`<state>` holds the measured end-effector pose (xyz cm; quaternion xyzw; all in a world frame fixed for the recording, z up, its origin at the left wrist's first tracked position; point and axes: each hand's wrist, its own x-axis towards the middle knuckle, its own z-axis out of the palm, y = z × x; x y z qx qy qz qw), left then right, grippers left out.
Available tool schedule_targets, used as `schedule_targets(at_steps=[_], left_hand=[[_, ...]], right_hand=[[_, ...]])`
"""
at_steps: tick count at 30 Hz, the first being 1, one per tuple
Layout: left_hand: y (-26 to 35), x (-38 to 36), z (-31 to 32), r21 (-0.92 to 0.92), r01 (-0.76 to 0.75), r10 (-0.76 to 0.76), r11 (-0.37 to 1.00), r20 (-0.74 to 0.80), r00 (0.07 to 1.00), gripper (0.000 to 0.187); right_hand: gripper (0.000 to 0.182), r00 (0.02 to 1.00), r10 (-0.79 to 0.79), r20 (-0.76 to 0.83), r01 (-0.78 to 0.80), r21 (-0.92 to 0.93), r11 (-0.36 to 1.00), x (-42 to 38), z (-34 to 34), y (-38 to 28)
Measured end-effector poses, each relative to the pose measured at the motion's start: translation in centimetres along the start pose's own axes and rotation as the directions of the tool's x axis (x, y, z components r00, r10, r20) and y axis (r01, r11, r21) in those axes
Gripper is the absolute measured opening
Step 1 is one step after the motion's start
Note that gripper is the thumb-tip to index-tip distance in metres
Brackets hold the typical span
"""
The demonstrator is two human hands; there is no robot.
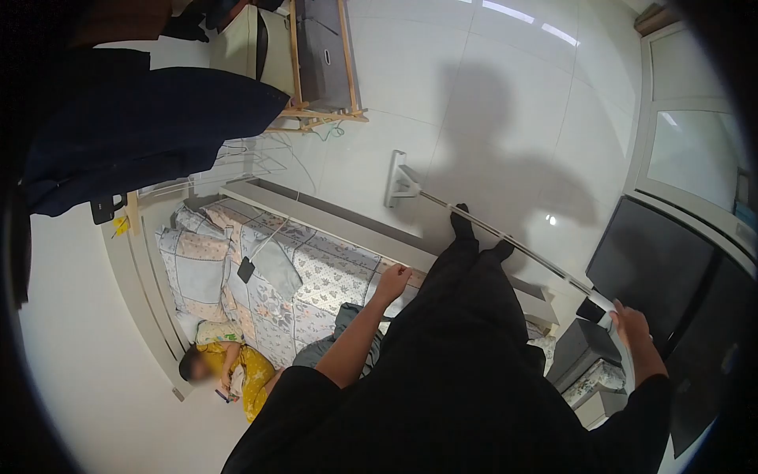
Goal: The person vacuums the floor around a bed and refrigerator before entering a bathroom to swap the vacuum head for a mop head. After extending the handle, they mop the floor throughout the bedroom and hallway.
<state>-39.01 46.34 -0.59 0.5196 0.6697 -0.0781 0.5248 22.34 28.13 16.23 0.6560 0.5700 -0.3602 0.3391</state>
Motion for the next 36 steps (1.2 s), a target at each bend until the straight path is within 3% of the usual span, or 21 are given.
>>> schedule_targets(at_steps=[4,6,7,9,10,11,13,16,18,19,20,21,23,24,25,26,28,30,33,35,36], left_hand=[[0.9,-0.6,0.2,0.076,0.015,-0.019,0.997,0.049,0.999,0.04],[1.4,-1.4,-0.3,0.163,-0.048,0.034,0.985,0.088,0.996,0.039],[1.3,-1.7,-0.5,0.167,-0.045,0.032,0.985,0.08,0.996,0.039],[1.0,-2.4,-0.7,0.093,-0.058,0.056,0.994,0.028,0.998,0.038],[1.1,-2.9,-0.9,0.1,-0.058,0.055,0.993,0.031,0.998,0.038],[1.3,-3.3,-1.4,0.097,-0.036,0.034,0.995,0.016,0.999,0.038],[1.1,-4.1,-2.0,0.097,-0.003,0.003,0.995,-0.005,1.0,0.038],[-0.3,-4.5,-2.2,0.096,0.022,-0.02,0.995,-0.025,0.999,0.037],[-1.7,-3.9,-1.8,0.153,0.014,-0.016,0.988,0.007,1.0,0.037],[-1.9,-3.8,-1.7,0.15,0.007,-0.009,0.989,0.015,1.0,0.037],[-2.0,-3.9,-1.7,0.178,0.031,-0.038,0.984,0.035,0.999,0.037],[-2.1,-3.7,-1.8,0.21,0.051,-0.063,0.976,0.05,0.997,0.037],[-2.4,-3.0,-1.4,0.206,0.041,-0.056,0.978,0.07,0.996,0.041],[-1.9,-2.7,-1.4,0.224,0.01,-0.031,0.975,0.092,0.995,0.041],[-1.4,-2.4,-1.4,0.241,-0.024,-0.004,0.97,0.116,0.993,0.041],[-0.8,-1.9,-1.5,0.246,-0.034,0.004,0.969,0.12,0.993,0.041],[0.3,-1.1,-1.3,0.222,-0.068,0.031,0.973,0.166,0.986,0.04],[0.7,0.2,-0.5,0.223,-0.069,0.039,0.972,0.136,0.99,0.04],[2.2,1.1,0.1,0.247,-0.121,0.077,0.961,0.179,0.981,0.038],[6.1,0.6,0.0,0.415,-0.145,0.06,0.898,0.212,0.975,0.037],[8.1,0.3,0.0,0.506,-0.285,0.17,0.814,0.263,0.95,0.045]], right_hand=[[0.039,0.982,-0.186,-0.027,0.188,0.065,0.98,9.2,-2.9,-8.8],[0.04,0.958,-0.286,-0.018,0.287,0.025,0.958,14.7,-5.9,-16.6],[0.037,0.957,-0.274,-0.098,0.284,0.101,0.954,17.4,-6.2,-20.4],[0.034,0.892,-0.439,-0.107,0.448,0.088,0.89,19.8,-10.0,-29.1],[0.034,0.929,-0.356,-0.099,0.369,0.302,0.879,20.8,-10.6,-33.1],[0.036,0.789,-0.557,-0.259,0.583,0.031,0.812,23.7,-7.9,-36.4],[0.041,0.925,-0.338,-0.173,0.379,0.364,0.851,22.4,-10.4,-41.4],[0.046,0.895,-0.402,-0.195,0.445,0.302,0.843,23.8,-7.9,-40.7],[0.051,0.93,-0.254,-0.265,0.341,0.367,0.866,21.8,-6.7,-35.6],[0.049,0.947,-0.312,-0.081,0.322,0.242,0.915,20.7,-6.6,-31.8],[0.046,0.973,-0.194,-0.125,0.22,0.247,0.944,19.7,-3.6,-27.8],[0.05,0.946,-0.321,-0.05,0.323,0.061,0.944,18.5,-0.8,-22.4],[0.051,0.998,-0.004,-0.059,0.016,0.198,0.98,12.0,2.9,-13.3],[0.049,0.997,0.076,0.009,-0.076,0.178,0.981,7.2,1.7,-10.2],[0.05,0.97,0.154,-0.189,-0.117,0.196,0.974,2.8,3.9,-6.7],[0.048,0.978,0.192,-0.077,-0.188,0.065,0.98,-0.8,5.1,-3.3],[0.044,0.957,0.286,-0.05,-0.282,0.064,0.957,-8.3,8.8,1.9],[0.044,0.939,0.339,-0.053,-0.334,0.082,0.939,-10.3,9.2,2.9],[0.042,0.968,0.25,-0.007,-0.247,0.122,0.961,-8.5,7.2,-0.7],[0.047,0.99,0.139,-0.026,-0.124,0.319,0.94,-4.3,6.3,-3.6],[0.052,0.995,0.098,-0.005,-0.091,0.343,0.935,-2.4,3.7,-6.4]])
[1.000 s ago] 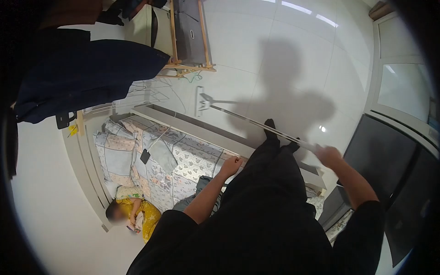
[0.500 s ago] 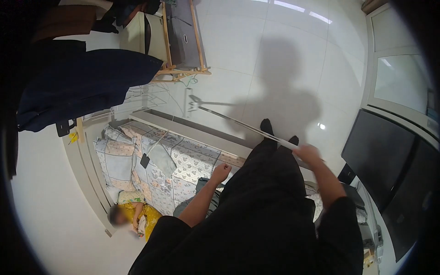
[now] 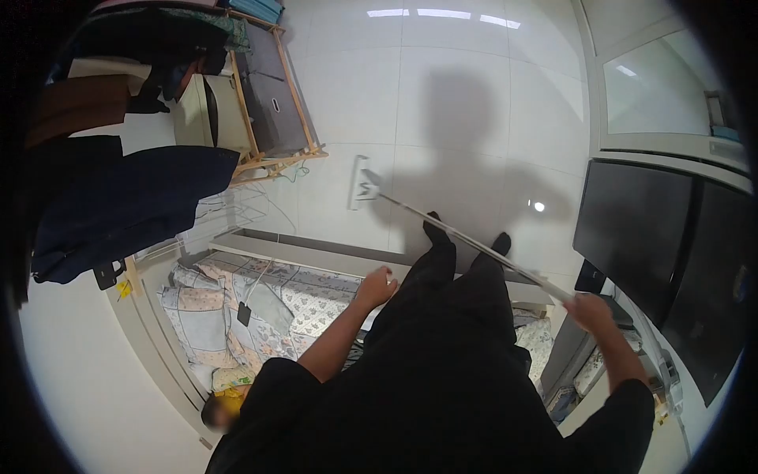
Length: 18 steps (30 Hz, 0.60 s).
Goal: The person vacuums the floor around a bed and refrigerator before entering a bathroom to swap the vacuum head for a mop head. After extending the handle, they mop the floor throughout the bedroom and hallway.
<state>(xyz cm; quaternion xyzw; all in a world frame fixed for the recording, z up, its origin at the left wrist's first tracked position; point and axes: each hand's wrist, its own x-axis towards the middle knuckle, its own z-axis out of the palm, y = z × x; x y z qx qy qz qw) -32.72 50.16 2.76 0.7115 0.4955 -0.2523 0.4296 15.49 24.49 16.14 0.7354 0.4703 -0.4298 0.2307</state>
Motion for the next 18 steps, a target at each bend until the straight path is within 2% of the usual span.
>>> schedule_targets(at_steps=[1,2,3,4,5,6,7,8,9,10,11,12,13,14,15,16,17,18], left_hand=[[2.0,0.0,-0.9,0.075,-0.122,0.128,0.99,-0.084,0.988,0.054],[3.9,0.3,-1.5,0.16,-0.23,0.255,0.96,-0.157,0.954,0.066],[5.7,1.1,-1.6,0.189,-0.322,0.36,0.928,-0.231,0.904,0.075],[7.2,2.1,-2.0,0.229,-0.408,0.463,0.884,-0.297,0.835,0.084],[8.4,2.9,-2.6,0.242,-0.404,0.464,0.882,-0.297,0.835,0.084],[9.6,3.8,-3.1,0.235,-0.348,0.411,0.908,-0.325,0.852,0.086],[10.7,4.2,-3.2,0.227,-0.29,0.356,0.93,-0.354,0.865,0.087],[10.1,5.2,-2.1,0.255,-0.236,0.317,0.938,-0.347,0.883,0.059],[9.4,6.1,-1.7,0.263,-0.236,0.32,0.936,-0.349,0.881,0.059],[8.8,6.9,-1.9,0.107,-0.246,0.269,0.963,-0.379,0.885,0.041],[8.8,7.3,-2.4,-0.051,-0.255,0.214,0.966,-0.403,0.89,0.026],[9.3,7.3,-2.9,-0.069,-0.297,0.222,0.952,-0.514,0.829,0.023],[10.6,6.9,-3.6,-0.08,-0.342,0.224,0.936,-0.614,0.757,0.026],[12.1,6.7,-4.0,-0.145,-0.248,0.121,0.958,-0.578,0.807,0.029],[13.3,7.3,-3.1,-0.136,-0.246,0.131,0.96,-0.561,0.818,0.029],[14.5,8.1,-1.4,-0.053,-0.315,0.231,0.948,-0.567,0.79,0.03],[15.9,9.0,0.3,0.028,-0.386,0.331,0.922,-0.573,0.749,0.032],[17.0,10.6,2.6,-0.042,-0.414,0.323,0.909,-0.558,0.764,0.033]], right_hand=[[0.048,0.997,0.008,0.073,-0.007,-0.006,1.0,2.4,-0.4,-3.2],[0.054,0.993,-0.06,0.104,0.059,0.014,0.998,3.8,-1.8,-6.9],[0.052,0.969,-0.226,0.098,0.221,0.063,0.973,6.1,-1.1,-9.2],[0.051,0.962,-0.195,0.189,0.185,0.072,0.98,6.5,-3.1,-13.0],[0.059,0.949,-0.267,0.166,0.233,0.196,0.953,4.7,-7.2,-16.5],[0.062,0.89,-0.444,0.106,0.376,0.379,0.845,3.9,-8.6,-17.7],[0.067,0.804,-0.595,0.012,0.498,0.535,0.683,3.4,-9.7,-18.2],[0.068,0.744,-0.661,0.097,0.459,0.646,0.611,2.7,-12.0,-18.6],[0.07,0.666,-0.726,0.169,0.398,0.743,0.538,2.2,-13.6,-18.4],[0.07,0.665,-0.729,0.162,0.403,0.744,0.533,2.4,-12.8,-18.0],[0.068,0.603,-0.795,-0.062,0.481,0.823,0.301,3.2,-11.2,-17.6],[0.066,0.527,-0.798,-0.292,0.54,0.84,0.048,3.7,-9.9,-17.2],[0.066,0.525,-0.795,-0.303,0.541,0.84,0.038,3.6,-9.3,-17.4],[0.059,0.542,-0.636,-0.549,0.669,0.74,-0.069,3.2,-8.7,-17.8],[0.052,0.514,-0.423,-0.746,0.782,0.611,-0.128,3.0,-7.5,-17.4],[0.035,0.517,-0.279,-0.809,0.844,0.537,0.005,3.8,-6.7,-15.9],[0.026,0.427,-0.187,-0.885,0.904,0.42,0.08,4.6,-6.2,-13.5],[0.024,0.399,-0.127,-0.908,0.914,0.384,0.131,4.2,-5.8,-10.6]])
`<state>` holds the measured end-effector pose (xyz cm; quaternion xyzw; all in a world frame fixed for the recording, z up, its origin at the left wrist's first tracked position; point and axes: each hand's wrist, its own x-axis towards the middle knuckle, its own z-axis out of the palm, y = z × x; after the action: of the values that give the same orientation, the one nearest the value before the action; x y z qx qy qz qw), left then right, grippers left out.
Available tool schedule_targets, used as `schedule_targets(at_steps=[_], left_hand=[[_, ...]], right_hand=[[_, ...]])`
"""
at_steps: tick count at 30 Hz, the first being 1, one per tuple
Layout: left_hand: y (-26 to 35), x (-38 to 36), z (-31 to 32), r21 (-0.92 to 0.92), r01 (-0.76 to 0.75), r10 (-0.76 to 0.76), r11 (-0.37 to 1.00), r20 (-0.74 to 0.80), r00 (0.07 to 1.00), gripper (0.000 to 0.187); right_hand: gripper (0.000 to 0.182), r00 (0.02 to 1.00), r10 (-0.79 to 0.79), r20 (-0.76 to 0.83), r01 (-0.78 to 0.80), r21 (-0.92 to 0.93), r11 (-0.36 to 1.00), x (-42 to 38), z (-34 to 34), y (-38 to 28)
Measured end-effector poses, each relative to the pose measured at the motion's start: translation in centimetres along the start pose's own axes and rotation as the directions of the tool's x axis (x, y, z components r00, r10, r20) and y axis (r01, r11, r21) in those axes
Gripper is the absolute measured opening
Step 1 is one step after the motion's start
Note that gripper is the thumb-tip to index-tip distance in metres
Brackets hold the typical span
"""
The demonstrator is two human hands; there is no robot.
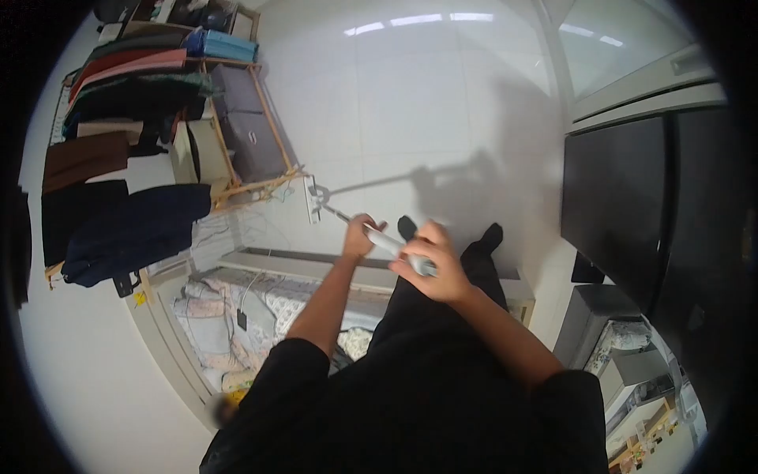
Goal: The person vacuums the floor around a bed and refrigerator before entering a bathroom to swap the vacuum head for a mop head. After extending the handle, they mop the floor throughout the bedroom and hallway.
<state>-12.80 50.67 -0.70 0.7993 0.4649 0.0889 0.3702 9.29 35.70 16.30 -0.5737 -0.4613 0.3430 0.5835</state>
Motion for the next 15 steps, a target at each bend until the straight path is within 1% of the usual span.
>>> schedule_targets(at_steps=[1,2,3,4,5,6,7,8,9,10,11,13,15], left_hand=[[1.6,0.2,2.9,-0.014,-0.115,0.115,0.993,0.01,0.993,0.033],[6.9,-0.3,4.5,-0.017,-0.116,0.117,0.993,0.079,0.99,0.033],[8.0,-1.1,8.5,0.035,-0.069,0.063,0.997,0.146,0.987,0.032],[13.7,-1.8,9.8,-0.009,-0.26,0.26,0.965,0.063,0.963,0.03],[18.4,-2.1,11.0,-0.17,-0.258,0.286,0.951,0.168,0.944,0.024],[22.6,-2.3,12.2,-0.085,-0.238,0.253,0.967,0.273,0.928,0.02],[26.8,-2.8,11.9,-0.076,-0.321,0.326,0.944,0.354,0.876,0.017],[28.4,-2.7,14.2,-0.069,-0.334,0.323,0.94,0.495,0.807,0.013],[29.4,-2.9,15.1,-0.069,-0.332,0.322,0.941,0.487,0.812,0.013],[30.5,-2.8,15.6,-0.062,-0.336,0.322,0.94,0.49,0.81,0.011],[31.0,-2.5,15.8,-0.052,-0.343,0.323,0.938,0.491,0.809,0.01],[28.7,-2.6,14.8,-0.039,-0.318,0.29,0.947,0.528,0.798,0.008],[25.0,-2.6,12.8,-0.109,-0.253,0.275,0.961,0.415,0.868,0.008]], right_hand=[[0.022,0.998,-0.025,-0.064,0.022,-0.054,0.998,-1.2,-3.0,0.0],[0.018,0.993,0.055,-0.105,-0.055,0.003,0.998,-3.0,-6.1,-0.6],[0.015,0.982,0.135,-0.135,-0.127,0.065,0.99,-4.7,-9.6,-1.6],[0.007,0.952,0.277,-0.128,-0.258,0.148,0.955,-5.8,-13.8,-4.3],[0.009,0.932,0.202,-0.301,-0.198,0.042,0.979,-6.5,-16.8,-7.5],[0.017,0.948,0.042,-0.315,-0.056,-0.034,0.998,-9.5,-20.7,-7.3],[0.026,0.903,0.071,-0.424,-0.007,0.149,0.989,-10.4,-21.5,-9.8],[0.03,0.884,0.157,-0.441,0.004,0.343,0.939,-10.7,-23.6,-11.6],[0.035,0.866,0.235,-0.441,0.031,0.517,0.855,-10.8,-25.5,-12.4],[0.035,0.871,0.225,-0.436,0.036,0.514,0.857,-10.8,-26.0,-12.2],[0.035,0.891,0.182,-0.417,0.062,0.508,0.859,-10.8,-26.2,-11.5],[0.033,0.924,0.096,-0.37,0.116,0.51,0.853,-10.2,-24.9,-10.1],[0.025,0.907,0.108,-0.406,0.091,0.441,0.893,-10.2,-21.7,-7.2]])
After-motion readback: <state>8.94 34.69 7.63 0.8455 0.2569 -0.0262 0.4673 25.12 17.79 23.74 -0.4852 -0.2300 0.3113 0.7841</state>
